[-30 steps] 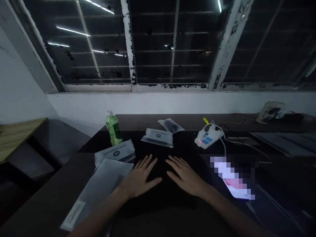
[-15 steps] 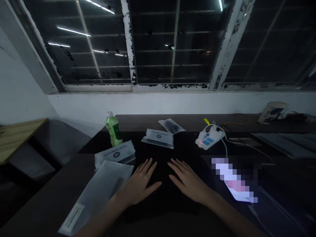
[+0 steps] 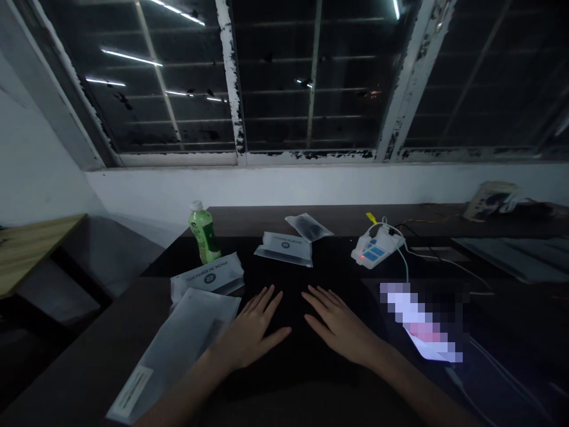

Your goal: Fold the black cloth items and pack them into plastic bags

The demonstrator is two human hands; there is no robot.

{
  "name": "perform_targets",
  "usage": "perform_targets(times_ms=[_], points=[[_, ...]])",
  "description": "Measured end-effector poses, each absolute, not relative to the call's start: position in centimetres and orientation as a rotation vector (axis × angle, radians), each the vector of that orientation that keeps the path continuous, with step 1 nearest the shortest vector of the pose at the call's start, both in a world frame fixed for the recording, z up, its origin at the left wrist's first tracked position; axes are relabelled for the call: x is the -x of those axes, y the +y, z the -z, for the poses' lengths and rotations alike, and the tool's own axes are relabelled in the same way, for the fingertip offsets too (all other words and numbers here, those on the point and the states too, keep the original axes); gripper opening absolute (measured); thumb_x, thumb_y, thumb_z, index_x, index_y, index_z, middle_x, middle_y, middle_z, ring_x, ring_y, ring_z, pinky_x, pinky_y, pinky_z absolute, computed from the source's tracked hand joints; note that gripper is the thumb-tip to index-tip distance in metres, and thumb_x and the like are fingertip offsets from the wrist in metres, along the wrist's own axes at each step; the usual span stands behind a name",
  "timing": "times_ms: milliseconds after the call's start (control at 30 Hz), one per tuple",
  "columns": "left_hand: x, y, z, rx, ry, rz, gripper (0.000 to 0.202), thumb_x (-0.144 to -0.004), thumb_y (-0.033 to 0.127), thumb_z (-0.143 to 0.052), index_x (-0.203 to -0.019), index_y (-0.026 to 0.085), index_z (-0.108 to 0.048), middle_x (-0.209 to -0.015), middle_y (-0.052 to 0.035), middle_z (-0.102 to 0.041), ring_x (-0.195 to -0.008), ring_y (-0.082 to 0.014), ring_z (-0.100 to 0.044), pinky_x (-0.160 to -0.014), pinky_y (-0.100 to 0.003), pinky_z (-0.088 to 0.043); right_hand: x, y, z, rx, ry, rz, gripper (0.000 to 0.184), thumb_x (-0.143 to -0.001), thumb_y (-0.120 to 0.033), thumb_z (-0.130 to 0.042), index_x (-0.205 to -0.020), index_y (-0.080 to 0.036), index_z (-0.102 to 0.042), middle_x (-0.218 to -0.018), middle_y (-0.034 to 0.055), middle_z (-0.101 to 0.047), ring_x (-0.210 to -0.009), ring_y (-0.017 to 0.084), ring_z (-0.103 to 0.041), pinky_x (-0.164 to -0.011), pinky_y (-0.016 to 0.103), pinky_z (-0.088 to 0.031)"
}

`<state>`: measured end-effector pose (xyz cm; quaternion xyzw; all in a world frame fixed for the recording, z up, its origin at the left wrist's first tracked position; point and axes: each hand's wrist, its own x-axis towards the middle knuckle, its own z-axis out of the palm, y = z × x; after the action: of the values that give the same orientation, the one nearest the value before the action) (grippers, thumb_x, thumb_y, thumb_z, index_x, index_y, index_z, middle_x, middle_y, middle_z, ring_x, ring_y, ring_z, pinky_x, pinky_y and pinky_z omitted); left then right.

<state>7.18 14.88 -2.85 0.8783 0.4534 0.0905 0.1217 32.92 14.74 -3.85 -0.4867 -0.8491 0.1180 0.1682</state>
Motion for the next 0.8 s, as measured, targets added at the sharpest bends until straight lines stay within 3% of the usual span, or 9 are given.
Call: perform_targets(times_ms=[800], points=[[-7.23, 14.81, 2.66, -2.566, 1.304, -0.274, 0.073, -0.096, 0.063, -0.036, -0.155, 0.024, -0.019, -0.161, -0.0109, -0.021, -0.149, -0.03, -0.018, -0.116, -0.05, -0.03, -33.01, 14.68, 3.97, 1.39, -2.427, -0.325, 0.055, -0.101, -0.048, -0.035, -0.147, -0.02, -0.044, -0.153, 0.011, -0.04, -0.144, 0.027, -0.032, -0.118, 0.051, -0.027]])
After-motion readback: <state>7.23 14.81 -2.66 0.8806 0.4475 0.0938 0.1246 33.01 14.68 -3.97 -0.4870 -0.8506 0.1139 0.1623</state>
